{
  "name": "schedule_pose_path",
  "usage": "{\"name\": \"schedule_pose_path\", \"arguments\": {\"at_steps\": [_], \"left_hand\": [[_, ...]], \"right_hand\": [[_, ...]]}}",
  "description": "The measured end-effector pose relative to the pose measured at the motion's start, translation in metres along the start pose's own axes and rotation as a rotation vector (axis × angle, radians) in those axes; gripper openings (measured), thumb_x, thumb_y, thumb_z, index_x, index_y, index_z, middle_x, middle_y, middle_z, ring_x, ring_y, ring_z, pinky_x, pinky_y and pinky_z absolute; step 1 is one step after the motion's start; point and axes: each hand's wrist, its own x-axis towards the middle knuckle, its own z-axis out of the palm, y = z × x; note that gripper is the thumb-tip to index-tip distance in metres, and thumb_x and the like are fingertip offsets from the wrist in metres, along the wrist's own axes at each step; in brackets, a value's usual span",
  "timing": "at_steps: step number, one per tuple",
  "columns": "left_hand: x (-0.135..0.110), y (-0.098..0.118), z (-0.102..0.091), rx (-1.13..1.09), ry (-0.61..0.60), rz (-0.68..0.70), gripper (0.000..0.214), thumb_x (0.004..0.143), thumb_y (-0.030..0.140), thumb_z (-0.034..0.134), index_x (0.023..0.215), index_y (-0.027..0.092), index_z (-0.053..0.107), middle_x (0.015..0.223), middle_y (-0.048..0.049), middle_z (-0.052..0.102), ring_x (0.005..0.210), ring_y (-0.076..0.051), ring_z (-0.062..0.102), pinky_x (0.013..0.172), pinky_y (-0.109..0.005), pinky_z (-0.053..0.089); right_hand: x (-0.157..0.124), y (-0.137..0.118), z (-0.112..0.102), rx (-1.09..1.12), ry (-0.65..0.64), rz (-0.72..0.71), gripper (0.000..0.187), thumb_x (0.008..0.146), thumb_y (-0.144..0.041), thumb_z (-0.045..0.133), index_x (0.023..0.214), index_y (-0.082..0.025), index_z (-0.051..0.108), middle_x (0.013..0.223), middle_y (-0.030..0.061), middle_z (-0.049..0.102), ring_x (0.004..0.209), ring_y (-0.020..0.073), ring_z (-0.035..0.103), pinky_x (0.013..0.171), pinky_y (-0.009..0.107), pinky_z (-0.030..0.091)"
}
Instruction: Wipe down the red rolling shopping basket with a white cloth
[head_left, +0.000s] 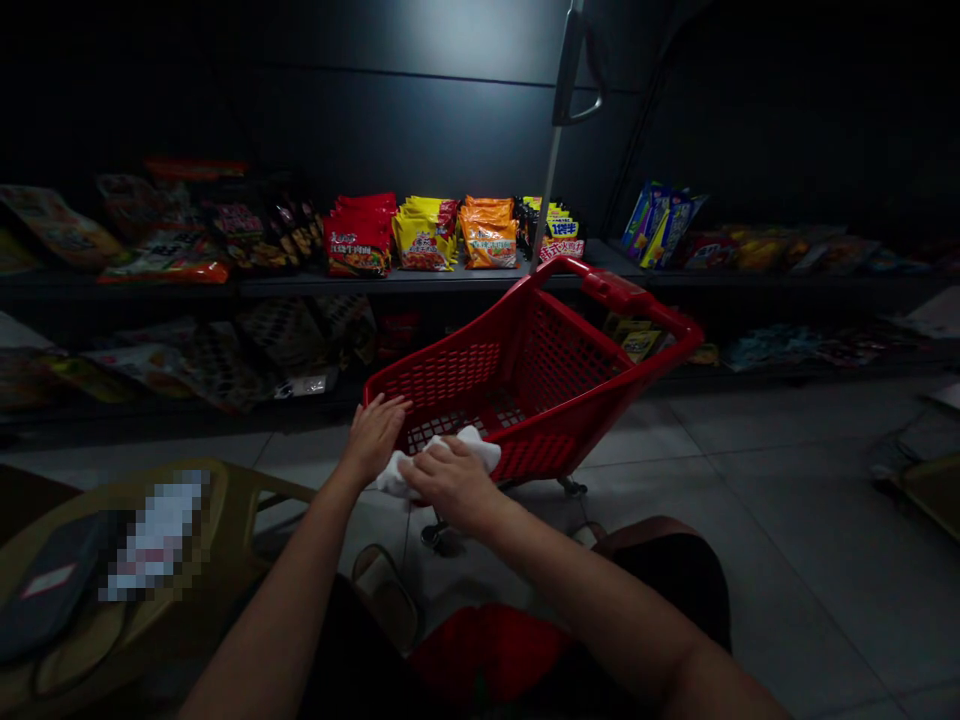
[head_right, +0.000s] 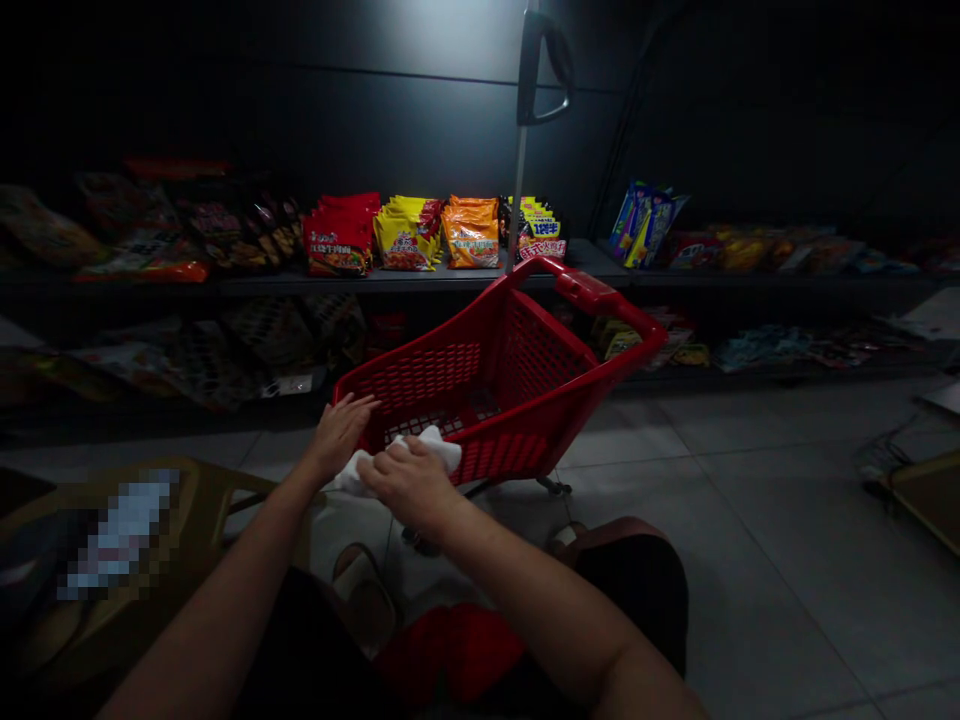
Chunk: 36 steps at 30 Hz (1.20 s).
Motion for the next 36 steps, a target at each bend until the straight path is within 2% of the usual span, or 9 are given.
{"name": "schedule_pose_path", "arguments": {"at_steps": [7,10,15,18,20,23,26,31,36], "left_hand": [[0.004,0.001,0.004,-0.051,0.038,-0.023,0.051,0.103,0.047,0.03,0.143,0.028,0.054,0.153,-0.0043,0.051,0.15,-0.027,0.033,0.123,-0.058,0.018],[0.009,0.003,0.003,-0.071,0.045,-0.04,0.056,0.102,0.047,0.03,0.153,0.027,0.039,0.159,-0.0061,0.043,0.15,-0.027,0.032,0.124,-0.058,0.016],[0.005,0.044,0.0,0.054,0.011,-0.145,0.057,0.102,0.048,0.029,0.152,0.026,0.042,0.157,-0.006,0.046,0.15,-0.036,0.03,0.12,-0.069,0.011],[-0.006,0.077,-0.001,0.094,-0.007,0.029,0.056,0.103,0.049,0.026,0.15,0.027,0.047,0.149,-0.0047,0.056,0.137,-0.029,0.051,0.117,-0.05,0.034],[-0.01,0.085,-0.004,0.147,-0.006,0.084,0.055,0.103,0.05,0.025,0.135,0.027,0.063,0.138,-0.0041,0.066,0.126,-0.025,0.061,0.108,-0.04,0.044],[-0.01,0.072,-0.012,0.207,-0.022,0.034,0.06,0.102,0.052,0.022,0.114,0.025,0.075,0.124,-0.0044,0.074,0.12,-0.024,0.065,0.102,-0.036,0.048],[-0.008,0.052,-0.02,0.215,-0.072,-0.021,0.063,0.102,0.054,0.021,0.113,0.025,0.075,0.122,-0.004,0.075,0.119,-0.024,0.067,0.096,-0.035,0.051],[-0.01,0.044,-0.023,0.247,-0.051,-0.096,0.065,0.1,0.058,0.021,0.11,0.027,0.077,0.122,-0.0027,0.075,0.112,-0.027,0.07,0.085,-0.036,0.054],[-0.006,0.038,-0.017,0.252,0.051,0.049,0.058,0.102,0.047,0.024,0.106,0.025,0.078,0.115,-0.0034,0.077,0.116,-0.023,0.068,0.111,-0.041,0.04]], "right_hand": [[-0.095,0.138,-0.071,-0.231,0.119,0.245,0.028,0.104,-0.031,0.047,0.122,-0.025,0.067,0.118,0.005,0.071,0.124,0.0205,0.056,0.122,0.044,0.019],[-0.115,0.171,-0.092,-0.311,0.146,0.281,0.03,0.105,-0.035,0.044,0.116,-0.025,0.071,0.114,0.0046,0.072,0.122,0.0207,0.057,0.123,0.044,0.016],[-0.108,0.159,-0.09,-0.327,0.157,0.362,0.02,0.101,-0.035,0.054,0.114,-0.029,0.068,0.111,0.0013,0.072,0.117,0.0218,0.057,0.121,0.042,0.02],[-0.094,0.136,-0.08,-0.314,0.16,0.403,0.02,0.101,-0.034,0.056,0.118,-0.03,0.066,0.11,0.001,0.072,0.116,0.0226,0.057,0.12,0.043,0.019],[-0.086,0.123,-0.075,-0.305,0.151,0.405,0.023,0.101,-0.03,0.054,0.122,-0.03,0.064,0.111,0.001,0.072,0.117,0.023,0.057,0.119,0.043,0.019],[-0.08,0.114,-0.078,-0.287,0.112,0.304,0.033,0.102,-0.024,0.05,0.133,-0.031,0.06,0.122,0.0003,0.071,0.122,0.0216,0.056,0.119,0.04,0.02],[-0.09,0.123,-0.098,-0.304,0.122,0.237,0.037,0.102,-0.022,0.051,0.138,-0.03,0.056,0.133,0.0001,0.067,0.13,0.0203,0.052,0.12,0.04,0.021],[-0.115,0.148,-0.134,-0.357,0.3,0.414,0.03,0.103,-0.028,0.05,0.129,-0.026,0.064,0.132,0.004,0.068,0.135,0.0226,0.051,0.123,0.046,0.019],[-0.092,0.126,-0.107,-0.321,0.346,0.466,0.028,0.102,-0.024,0.049,0.125,-0.025,0.066,0.127,0.0044,0.07,0.133,0.0245,0.052,0.125,0.054,0.016]]}}
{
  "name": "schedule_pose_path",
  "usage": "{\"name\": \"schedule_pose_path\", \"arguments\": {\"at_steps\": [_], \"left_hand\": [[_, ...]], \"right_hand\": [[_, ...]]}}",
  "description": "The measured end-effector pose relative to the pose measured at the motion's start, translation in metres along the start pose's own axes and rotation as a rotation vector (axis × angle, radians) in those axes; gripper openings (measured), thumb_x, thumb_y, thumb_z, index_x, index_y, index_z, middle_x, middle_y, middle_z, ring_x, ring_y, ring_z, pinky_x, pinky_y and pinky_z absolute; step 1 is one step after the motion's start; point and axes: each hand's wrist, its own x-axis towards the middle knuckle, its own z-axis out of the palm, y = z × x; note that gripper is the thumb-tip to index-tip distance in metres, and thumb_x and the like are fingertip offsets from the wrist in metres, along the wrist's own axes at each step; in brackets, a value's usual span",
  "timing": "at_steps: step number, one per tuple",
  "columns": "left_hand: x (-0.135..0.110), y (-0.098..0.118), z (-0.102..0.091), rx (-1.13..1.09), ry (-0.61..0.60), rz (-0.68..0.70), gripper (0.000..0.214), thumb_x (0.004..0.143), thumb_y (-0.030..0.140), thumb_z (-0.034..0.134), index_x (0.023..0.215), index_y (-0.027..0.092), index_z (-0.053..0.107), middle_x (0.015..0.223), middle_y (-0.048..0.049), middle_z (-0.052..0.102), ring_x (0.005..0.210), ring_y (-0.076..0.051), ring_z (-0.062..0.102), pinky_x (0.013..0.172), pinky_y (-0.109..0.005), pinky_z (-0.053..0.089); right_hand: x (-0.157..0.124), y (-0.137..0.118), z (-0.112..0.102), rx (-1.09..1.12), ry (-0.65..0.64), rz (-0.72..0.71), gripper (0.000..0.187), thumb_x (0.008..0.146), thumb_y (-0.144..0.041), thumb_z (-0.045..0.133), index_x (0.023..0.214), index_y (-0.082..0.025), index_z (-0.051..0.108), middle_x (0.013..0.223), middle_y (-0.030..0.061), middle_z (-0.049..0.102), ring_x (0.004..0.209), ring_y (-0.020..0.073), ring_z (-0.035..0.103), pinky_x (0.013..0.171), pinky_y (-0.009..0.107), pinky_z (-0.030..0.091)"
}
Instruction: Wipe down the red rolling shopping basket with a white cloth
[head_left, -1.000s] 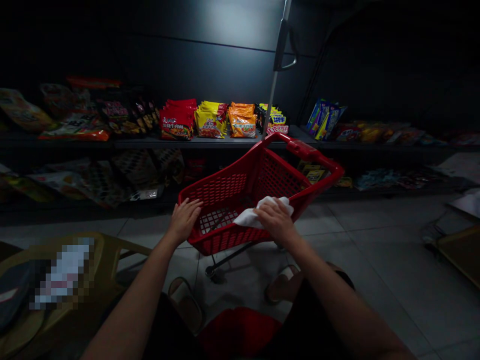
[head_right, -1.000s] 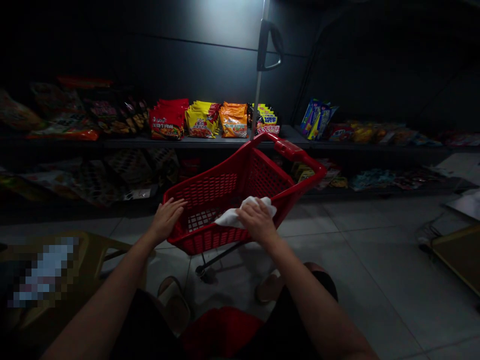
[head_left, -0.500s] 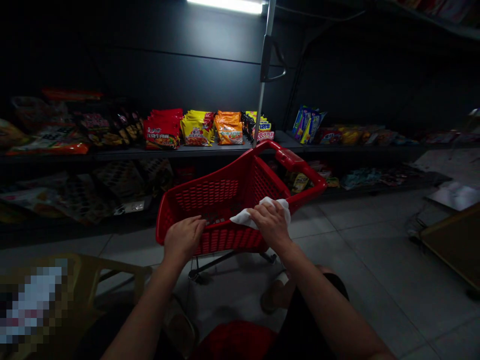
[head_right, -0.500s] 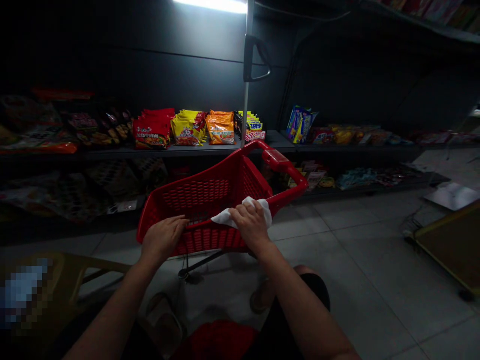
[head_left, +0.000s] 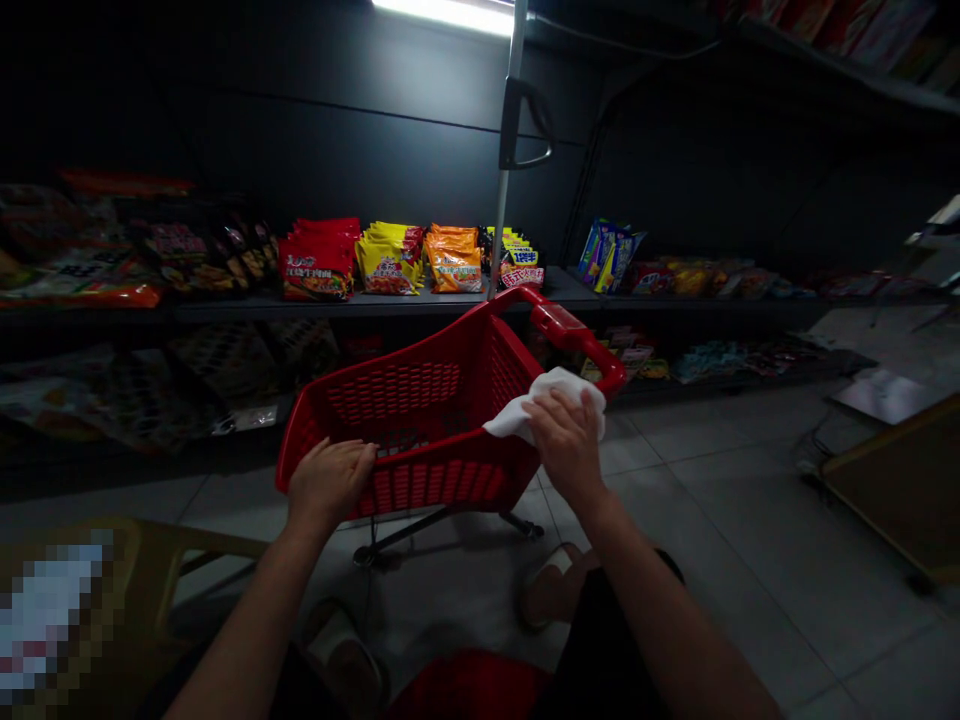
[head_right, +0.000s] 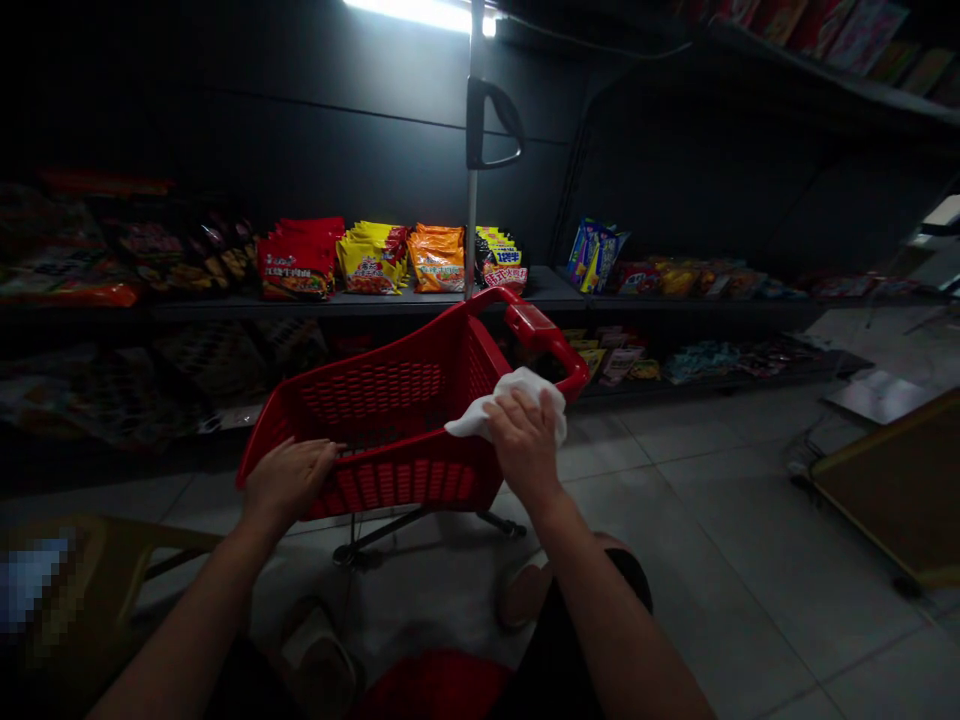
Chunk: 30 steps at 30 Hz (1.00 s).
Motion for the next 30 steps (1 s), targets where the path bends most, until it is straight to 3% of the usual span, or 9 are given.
{"name": "schedule_pose_path", "arguments": {"at_steps": [3,5,9,11,14,19,22,26,30], "left_hand": [[0.0,-0.011,0.003,-0.012,0.062,0.059,0.053,0.102,0.043,0.027,0.108,0.027,0.077,0.114,-0.0002,0.078,0.121,-0.02,0.065,0.12,-0.045,0.027],[-0.002,-0.019,0.003,-0.016,0.076,0.083,0.052,0.102,0.043,0.027,0.108,0.028,0.077,0.114,0.0008,0.077,0.122,-0.02,0.064,0.121,-0.045,0.025],[-0.003,-0.024,0.003,-0.021,0.097,0.089,0.053,0.102,0.042,0.028,0.105,0.027,0.078,0.112,-0.001,0.078,0.121,-0.021,0.065,0.121,-0.045,0.026],[-0.002,-0.024,0.004,-0.026,0.114,0.077,0.052,0.102,0.042,0.029,0.103,0.027,0.079,0.11,-0.0012,0.079,0.12,-0.021,0.066,0.12,-0.045,0.025],[0.002,-0.022,0.005,-0.046,0.124,0.071,0.049,0.101,0.042,0.032,0.101,0.029,0.079,0.109,0.0009,0.079,0.119,-0.022,0.066,0.121,-0.047,0.023],[0.003,-0.026,0.005,-0.05,0.122,0.074,0.047,0.1,0.042,0.033,0.1,0.032,0.078,0.109,0.0028,0.079,0.119,-0.022,0.066,0.121,-0.048,0.023],[0.0,-0.028,0.004,-0.042,0.111,0.095,0.047,0.101,0.043,0.032,0.101,0.032,0.078,0.109,0.0033,0.079,0.119,-0.021,0.066,0.121,-0.048,0.024],[-0.003,-0.028,0.004,-0.056,0.135,0.094,0.046,0.101,0.041,0.032,0.101,0.03,0.078,0.109,0.0026,0.079,0.12,-0.021,0.065,0.121,-0.049,0.025],[-0.003,-0.024,0.003,-0.08,0.174,0.047,0.041,0.1,0.04,0.037,0.099,0.03,0.077,0.111,0.0016,0.078,0.122,-0.025,0.063,0.123,-0.056,0.018]], "right_hand": [[0.004,-0.02,0.011,0.043,-0.098,-0.149,0.03,0.102,-0.023,0.05,0.128,-0.028,0.065,0.126,0.0011,0.071,0.128,0.0217,0.057,0.125,0.047,0.021],[0.01,-0.01,0.005,0.039,-0.12,-0.199,0.03,0.102,-0.024,0.049,0.127,-0.03,0.066,0.125,0.0004,0.072,0.126,0.0205,0.059,0.124,0.043,0.022],[0.019,0.037,-0.025,-0.027,-0.035,-0.071,0.028,0.103,-0.03,0.047,0.119,-0.026,0.07,0.121,0.0031,0.073,0.123,0.0213,0.06,0.126,0.047,0.017],[0.019,0.046,-0.031,-0.067,0.03,0.028,0.028,0.104,-0.03,0.047,0.116,-0.023,0.071,0.118,0.0047,0.073,0.125,0.0229,0.059,0.126,0.051,0.016],[0.014,0.022,-0.02,-0.077,0.024,0.06,0.027,0.103,-0.028,0.048,0.119,-0.021,0.069,0.119,0.0051,0.073,0.128,0.0245,0.056,0.125,0.054,0.013],[0.011,-0.028,0.003,-0.003,-0.091,-0.196,0.028,0.103,-0.027,0.051,0.128,-0.025,0.064,0.126,0.0003,0.072,0.125,0.0197,0.058,0.124,0.045,0.017],[0.015,-0.005,-0.012,0.008,-0.156,-0.268,0.028,0.103,-0.028,0.052,0.127,-0.028,0.064,0.127,-0.0009,0.071,0.125,0.0179,0.058,0.122,0.041,0.022],[0.019,0.049,-0.041,-0.046,-0.048,-0.103,0.026,0.102,-0.031,0.051,0.12,-0.024,0.069,0.122,0.003,0.072,0.124,0.0207,0.059,0.123,0.045,0.02],[0.019,0.051,-0.046,-0.094,-0.024,0.018,0.025,0.103,-0.032,0.049,0.11,-0.023,0.071,0.114,0.0046,0.073,0.12,0.023,0.059,0.119,0.046,0.024]]}}
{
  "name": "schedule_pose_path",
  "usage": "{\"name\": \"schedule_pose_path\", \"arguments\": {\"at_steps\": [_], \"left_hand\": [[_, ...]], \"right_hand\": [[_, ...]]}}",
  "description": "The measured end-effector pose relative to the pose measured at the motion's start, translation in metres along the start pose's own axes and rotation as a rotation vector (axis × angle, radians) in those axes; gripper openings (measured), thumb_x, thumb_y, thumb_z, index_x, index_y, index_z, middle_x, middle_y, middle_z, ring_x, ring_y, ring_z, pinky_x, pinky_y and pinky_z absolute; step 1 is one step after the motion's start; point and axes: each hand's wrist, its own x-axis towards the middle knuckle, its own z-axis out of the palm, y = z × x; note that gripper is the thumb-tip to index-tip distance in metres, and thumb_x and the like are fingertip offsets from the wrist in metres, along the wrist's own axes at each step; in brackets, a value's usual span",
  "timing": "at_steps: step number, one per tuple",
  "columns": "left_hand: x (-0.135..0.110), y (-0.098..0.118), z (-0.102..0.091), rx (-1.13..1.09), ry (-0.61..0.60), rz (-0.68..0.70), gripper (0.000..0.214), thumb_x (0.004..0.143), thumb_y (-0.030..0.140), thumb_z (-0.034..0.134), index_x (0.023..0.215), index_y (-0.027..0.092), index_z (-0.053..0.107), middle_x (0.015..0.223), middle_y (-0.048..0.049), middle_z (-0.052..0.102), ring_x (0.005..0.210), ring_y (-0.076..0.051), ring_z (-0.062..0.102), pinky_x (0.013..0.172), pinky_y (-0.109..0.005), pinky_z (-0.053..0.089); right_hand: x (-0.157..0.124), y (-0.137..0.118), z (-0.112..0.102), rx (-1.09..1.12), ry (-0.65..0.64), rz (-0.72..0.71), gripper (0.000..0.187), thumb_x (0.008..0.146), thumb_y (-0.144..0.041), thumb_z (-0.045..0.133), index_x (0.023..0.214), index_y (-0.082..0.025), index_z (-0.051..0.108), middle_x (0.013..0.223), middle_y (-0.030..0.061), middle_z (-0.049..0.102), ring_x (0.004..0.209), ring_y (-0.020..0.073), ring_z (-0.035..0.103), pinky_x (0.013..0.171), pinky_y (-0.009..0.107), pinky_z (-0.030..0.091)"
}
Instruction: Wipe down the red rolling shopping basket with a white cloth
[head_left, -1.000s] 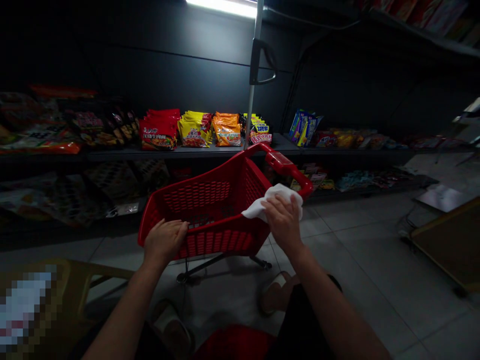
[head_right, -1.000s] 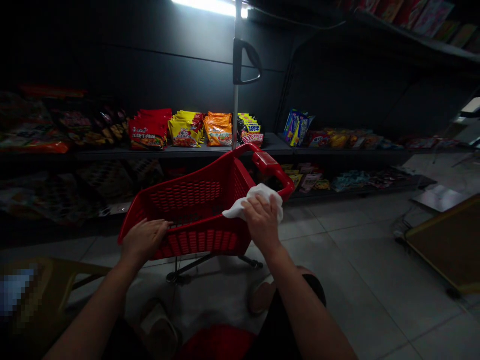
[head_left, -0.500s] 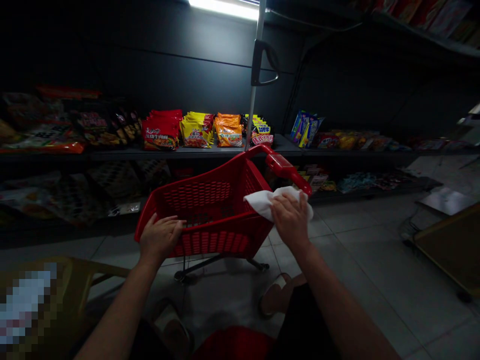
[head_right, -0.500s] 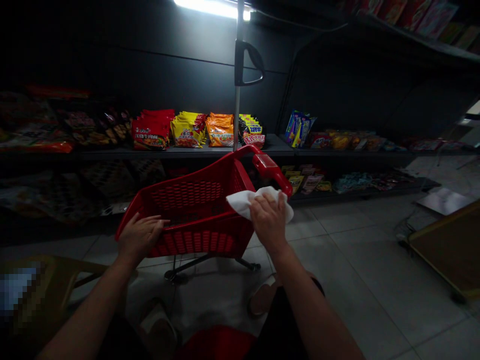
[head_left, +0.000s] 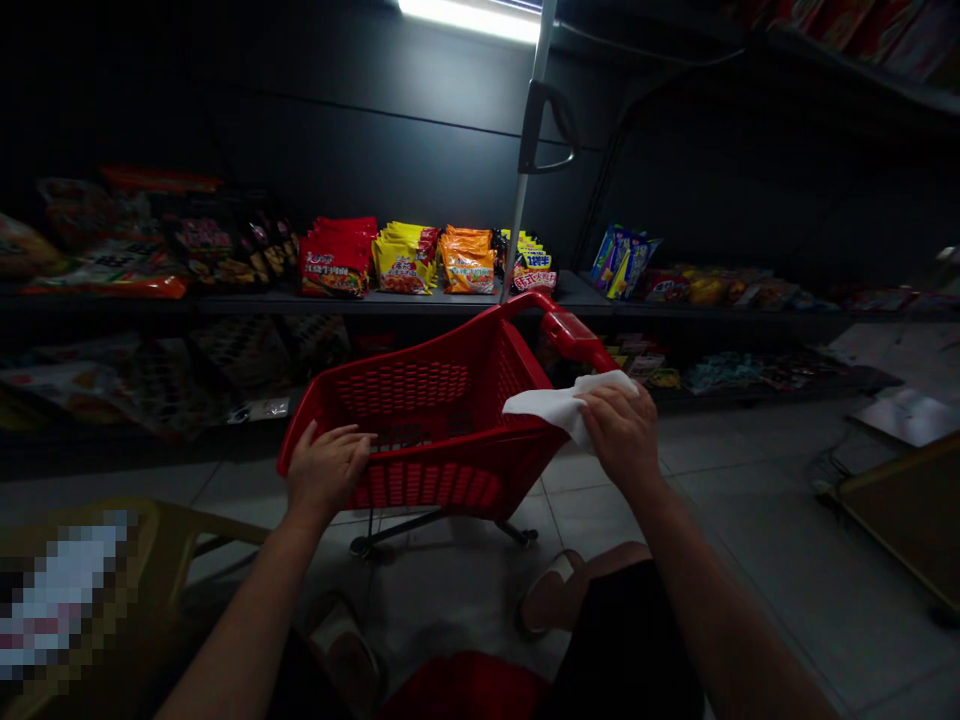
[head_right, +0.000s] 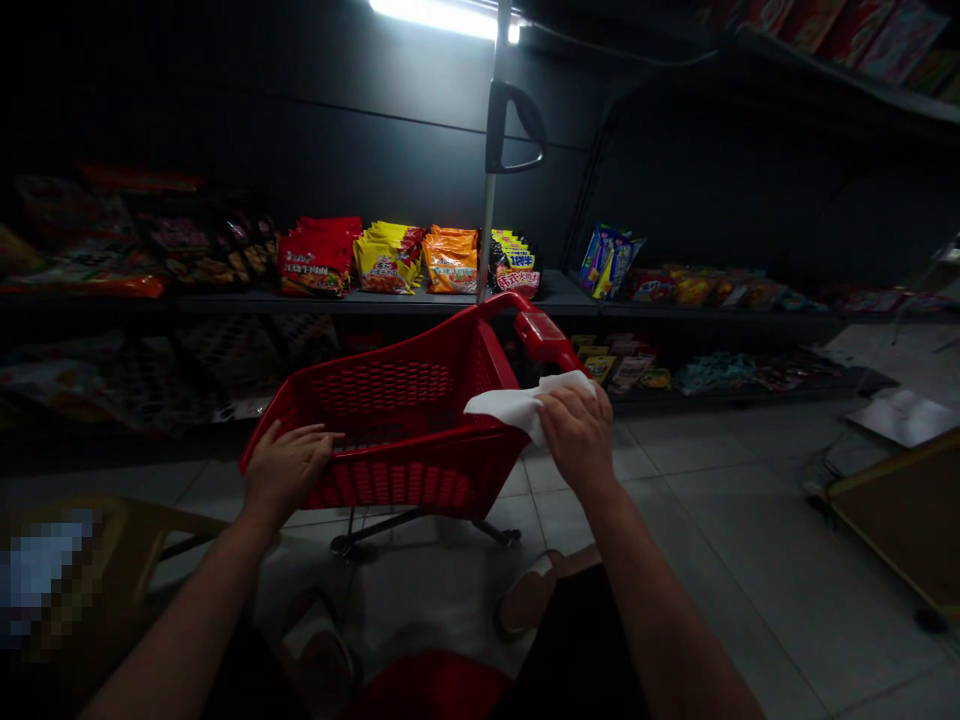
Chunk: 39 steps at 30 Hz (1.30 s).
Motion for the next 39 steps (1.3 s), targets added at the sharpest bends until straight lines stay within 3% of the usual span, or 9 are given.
{"name": "schedule_pose_path", "arguments": {"at_steps": [4,7,11,17,24,29,34,37,39], "left_hand": [[0.003,0.035,0.001,-0.049,0.111,-0.104,0.036,0.1,0.039,0.039,0.111,0.031,0.072,0.129,-0.0033,0.071,0.135,-0.032,0.05,0.118,-0.069,0.007],[0.005,0.076,0.005,-0.193,0.066,0.027,0.033,0.101,0.04,0.04,0.118,0.032,0.068,0.134,-0.0019,0.069,0.138,-0.029,0.048,0.12,-0.066,0.005],[0.006,0.101,0.013,-0.294,0.136,-0.041,0.034,0.102,0.041,0.038,0.101,0.028,0.07,0.112,-0.0023,0.076,0.126,-0.027,0.057,0.12,-0.062,0.002],[0.003,0.081,0.013,-0.303,0.164,-0.053,0.033,0.1,0.039,0.04,0.093,0.031,0.072,0.102,0.0013,0.078,0.12,-0.025,0.059,0.117,-0.055,0.014],[0.004,0.056,0.002,-0.288,0.16,-0.082,0.037,0.098,0.039,0.037,0.093,0.03,0.072,0.102,0.001,0.077,0.114,-0.024,0.06,0.112,-0.05,0.021],[0.004,0.034,-0.009,-0.307,0.094,-0.056,0.038,0.095,0.038,0.036,0.083,0.028,0.071,0.095,0.0005,0.077,0.107,-0.023,0.062,0.11,-0.049,0.024],[0.009,0.028,-0.011,-0.335,0.062,-0.032,0.038,0.094,0.038,0.036,0.078,0.027,0.069,0.093,0.0002,0.076,0.106,-0.022,0.062,0.11,-0.048,0.025],[0.014,0.024,-0.009,-0.33,0.078,-0.041,0.039,0.094,0.038,0.036,0.079,0.027,0.07,0.095,-0.0006,0.076,0.108,-0.023,0.062,0.113,-0.049,0.026],[0.016,0.026,-0.009,-0.328,0.077,-0.057,0.04,0.095,0.037,0.034,0.087,0.026,0.072,0.101,-0.0021,0.076,0.113,-0.024,0.061,0.116,-0.049,0.024]], "right_hand": [[-0.001,-0.042,0.003,-0.043,-0.049,0.018,0.021,0.102,-0.03,0.052,0.108,-0.023,0.07,0.11,0.0045,0.074,0.114,0.0243,0.06,0.113,0.046,0.025],[-0.002,-0.067,-0.001,-0.034,-0.062,-0.053,0.021,0.101,-0.028,0.054,0.115,-0.024,0.069,0.112,0.004,0.075,0.111,0.0235,0.06,0.112,0.045,0.027],[-0.001,-0.059,-0.015,0.039,-0.106,-0.276,0.028,0.101,-0.027,0.056,0.128,-0.025,0.063,0.121,0.0035,0.073,0.115,0.0213,0.061,0.111,0.041,0.031],[0.007,-0.018,-0.021,0.277,-0.022,-0.169,0.018,0.101,-0.024,0.052,0.107,-0.022,0.07,0.11,0.0036,0.074,0.115,0.0208,0.063,0.118,0.048,0.032],[-0.001,-0.061,-0.031,0.407,0.004,-0.266,0.021,0.097,-0.02,0.057,0.115,-0.023,0.068,0.107,0.0032,0.075,0.107,0.0188,0.064,0.116,0.046,0.038],[0.011,-0.05,-0.032,0.584,-0.065,-0.491,0.027,0.103,-0.036,0.047,0.111,-0.023,0.069,0.103,0.0019,0.076,0.101,0.016,0.068,0.114,0.042,0.041],[0.02,-0.03,-0.012,0.674,-0.004,-0.285,0.043,0.105,-0.036,0.031,0.099,-0.024,0.072,0.106,0.0031,0.076,0.112,0.0206,0.067,0.119,0.053,0.033],[0.012,-0.044,-0.014,0.694,0.047,-0.2,0.044,0.103,-0.033,0.03,0.098,-0.024,0.073,0.101,0.0039,0.076,0.112,0.0217,0.066,0.118,0.054,0.035],[0.004,-0.061,-0.023,0.685,0.023,-0.233,0.043,0.104,-0.036,0.031,0.099,-0.024,0.072,0.098,0.0034,0.076,0.109,0.0213,0.066,0.118,0.053,0.035]]}}
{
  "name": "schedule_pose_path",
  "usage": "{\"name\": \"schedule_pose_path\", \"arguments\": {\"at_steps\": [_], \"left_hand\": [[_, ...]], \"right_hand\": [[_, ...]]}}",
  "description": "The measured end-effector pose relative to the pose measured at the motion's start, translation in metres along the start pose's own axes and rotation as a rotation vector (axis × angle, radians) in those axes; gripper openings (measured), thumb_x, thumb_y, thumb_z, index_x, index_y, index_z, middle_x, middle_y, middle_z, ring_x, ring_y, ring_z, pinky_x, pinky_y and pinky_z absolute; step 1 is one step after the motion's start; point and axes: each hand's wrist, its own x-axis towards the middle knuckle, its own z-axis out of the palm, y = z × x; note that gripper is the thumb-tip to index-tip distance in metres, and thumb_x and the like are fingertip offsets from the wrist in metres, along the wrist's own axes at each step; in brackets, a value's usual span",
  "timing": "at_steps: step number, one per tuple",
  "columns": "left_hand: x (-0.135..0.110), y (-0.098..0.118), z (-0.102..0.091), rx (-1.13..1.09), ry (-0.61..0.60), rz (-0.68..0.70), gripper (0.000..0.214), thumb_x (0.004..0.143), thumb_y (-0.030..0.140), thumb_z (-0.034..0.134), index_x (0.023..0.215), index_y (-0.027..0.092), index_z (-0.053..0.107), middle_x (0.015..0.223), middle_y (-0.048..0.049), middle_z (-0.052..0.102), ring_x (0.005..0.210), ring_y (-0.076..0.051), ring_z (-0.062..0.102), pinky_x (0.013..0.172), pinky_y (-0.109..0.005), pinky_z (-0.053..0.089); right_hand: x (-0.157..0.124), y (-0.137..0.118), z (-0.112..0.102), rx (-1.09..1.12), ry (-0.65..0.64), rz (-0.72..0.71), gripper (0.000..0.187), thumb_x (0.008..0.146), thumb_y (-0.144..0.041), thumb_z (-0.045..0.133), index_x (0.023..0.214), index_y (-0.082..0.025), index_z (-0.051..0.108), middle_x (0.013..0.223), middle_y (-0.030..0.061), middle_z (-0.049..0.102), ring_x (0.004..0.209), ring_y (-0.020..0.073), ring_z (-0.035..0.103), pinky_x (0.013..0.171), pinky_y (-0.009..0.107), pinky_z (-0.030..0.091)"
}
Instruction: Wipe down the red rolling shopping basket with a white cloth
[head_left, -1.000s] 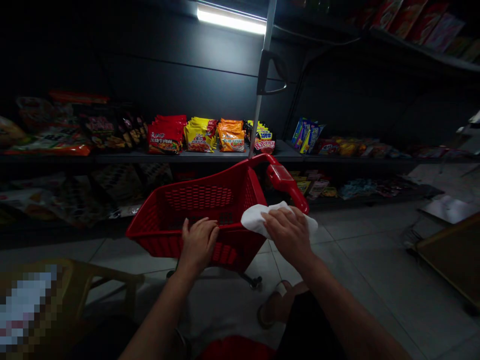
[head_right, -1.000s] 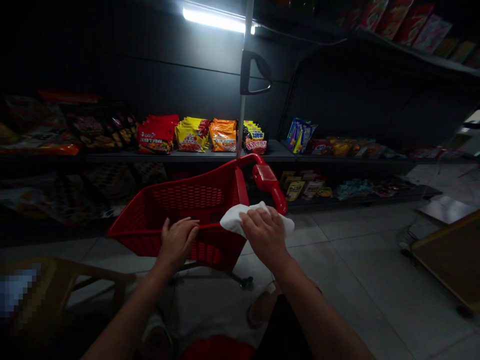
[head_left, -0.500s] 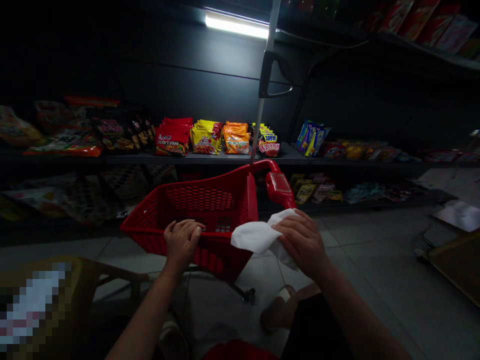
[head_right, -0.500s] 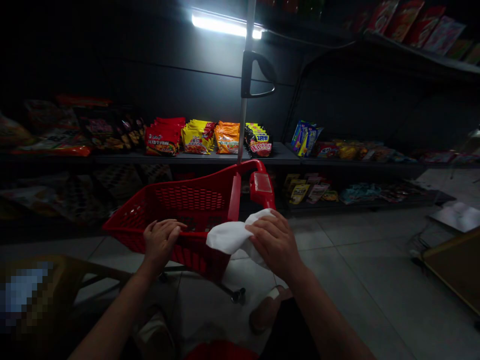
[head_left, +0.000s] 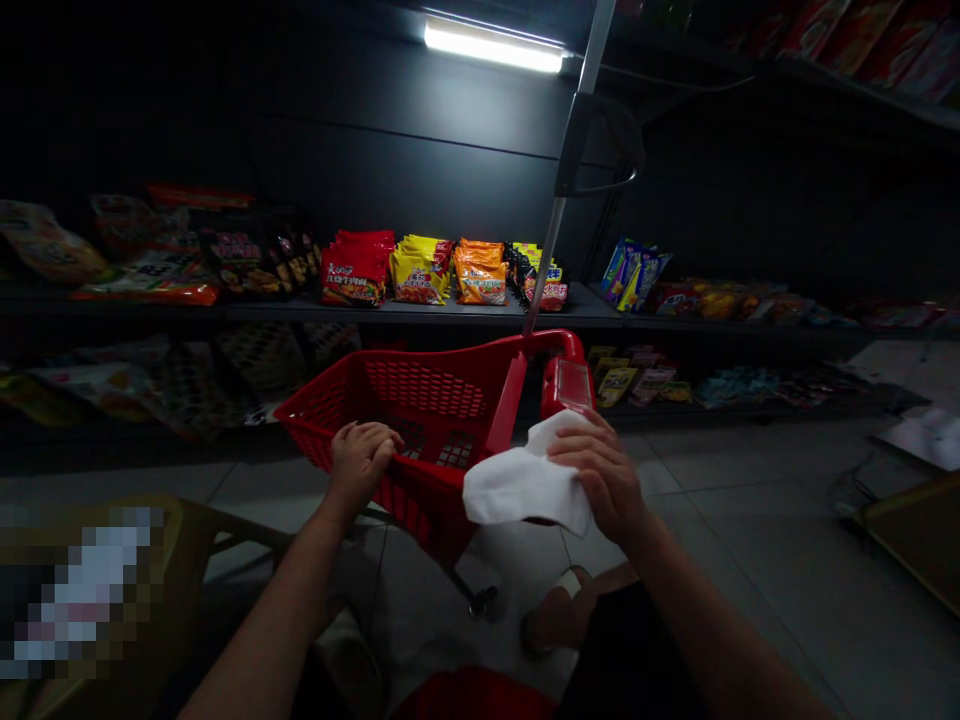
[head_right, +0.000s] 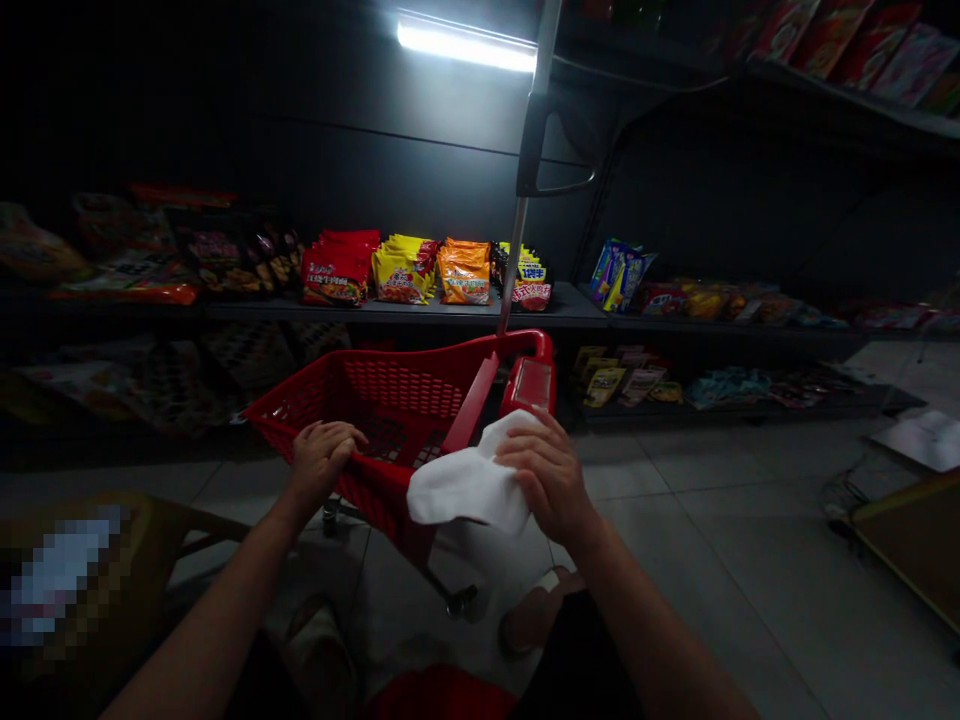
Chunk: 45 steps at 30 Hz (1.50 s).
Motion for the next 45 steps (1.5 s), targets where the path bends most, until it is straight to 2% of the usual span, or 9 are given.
{"name": "schedule_pose_path", "arguments": {"at_steps": [5,10,14,17,22,27,32,36,45], "left_hand": [[-0.011,0.041,-0.007,-0.112,-0.044,-0.032,0.043,0.1,0.037,0.027,0.088,0.025,0.067,0.113,-0.0027,0.073,0.115,-0.022,0.061,0.121,-0.051,0.019],[-0.027,0.085,-0.016,-0.263,-0.01,0.0,0.044,0.1,0.033,0.025,0.071,0.024,0.056,0.08,0.0009,0.069,0.087,-0.017,0.063,0.115,-0.045,0.032],[-0.027,0.084,-0.024,-0.267,-0.045,0.019,0.045,0.099,0.034,0.023,0.066,0.024,0.053,0.07,0.0013,0.064,0.078,-0.017,0.061,0.112,-0.044,0.036],[-0.026,0.085,-0.032,-0.256,-0.083,0.032,0.045,0.1,0.035,0.025,0.071,0.024,0.058,0.079,0.0003,0.068,0.086,-0.018,0.062,0.116,-0.048,0.031],[-0.036,0.102,-0.04,-0.295,-0.081,0.077,0.034,0.101,0.032,0.033,0.086,0.025,0.063,0.094,-0.001,0.071,0.098,-0.018,0.063,0.12,-0.05,0.025],[-0.041,0.113,-0.031,-0.297,-0.018,0.092,0.025,0.099,0.032,0.037,0.083,0.025,0.056,0.078,0.0006,0.065,0.084,-0.018,0.061,0.111,-0.046,0.039],[-0.041,0.111,-0.025,-0.283,0.046,0.1,0.028,0.098,0.029,0.032,0.079,0.025,0.053,0.075,0.0001,0.061,0.081,-0.019,0.058,0.104,-0.046,0.041],[-0.043,0.104,-0.027,-0.295,0.037,0.084,0.029,0.097,0.032,0.032,0.078,0.025,0.053,0.073,-0.0005,0.059,0.081,-0.02,0.057,0.103,-0.046,0.041],[-0.039,0.096,-0.029,-0.368,0.006,0.108,0.029,0.097,0.029,0.032,0.077,0.025,0.053,0.076,-0.0019,0.061,0.085,-0.021,0.056,0.1,-0.044,0.041]], "right_hand": [[0.0,-0.048,0.006,-0.024,-0.063,-0.116,0.043,0.104,-0.049,0.036,0.104,-0.022,0.07,0.094,0.0027,0.075,0.1,0.0184,0.068,0.118,0.045,0.035],[0.015,-0.053,0.003,0.093,-0.204,-0.295,0.042,0.104,-0.052,0.041,0.111,-0.02,0.067,0.097,0.0016,0.078,0.097,0.0145,0.07,0.114,0.036,0.04],[0.037,-0.036,-0.012,0.168,-0.382,-0.282,0.03,0.104,-0.042,0.046,0.101,-0.021,0.067,0.095,0.0006,0.077,0.093,0.013,0.071,0.108,0.034,0.045],[0.059,-0.02,-0.022,0.078,-0.388,-0.147,0.031,0.105,-0.039,0.045,0.095,-0.021,0.068,0.091,0.0028,0.076,0.092,0.0157,0.07,0.098,0.033,0.05],[0.104,0.018,-0.016,-0.367,-0.27,0.16,0.04,0.106,-0.038,0.037,0.093,-0.018,0.069,0.095,0.0091,0.074,0.095,0.0211,0.067,0.087,0.031,0.046],[0.137,0.046,0.007,-0.744,-0.554,0.309,0.037,0.104,-0.037,0.044,0.095,-0.015,0.071,0.096,0.014,0.075,0.092,0.0235,0.067,0.08,0.031,0.039],[0.139,0.006,0.025,-0.298,-1.054,0.096,0.025,0.099,-0.039,0.056,0.097,-0.022,0.075,0.096,0.0053,0.077,0.085,0.0175,0.069,0.068,0.025,0.036],[0.139,-0.023,0.035,-0.166,-1.159,0.025,0.017,0.09,-0.032,0.068,0.105,-0.028,0.074,0.097,0.0004,0.077,0.084,0.0165,0.069,0.064,0.023,0.036],[0.158,0.064,0.04,-0.489,-1.181,0.323,0.026,0.083,-0.029,0.069,0.108,-0.024,0.075,0.107,0.0048,0.076,0.089,0.0194,0.069,0.066,0.024,0.041]]}}
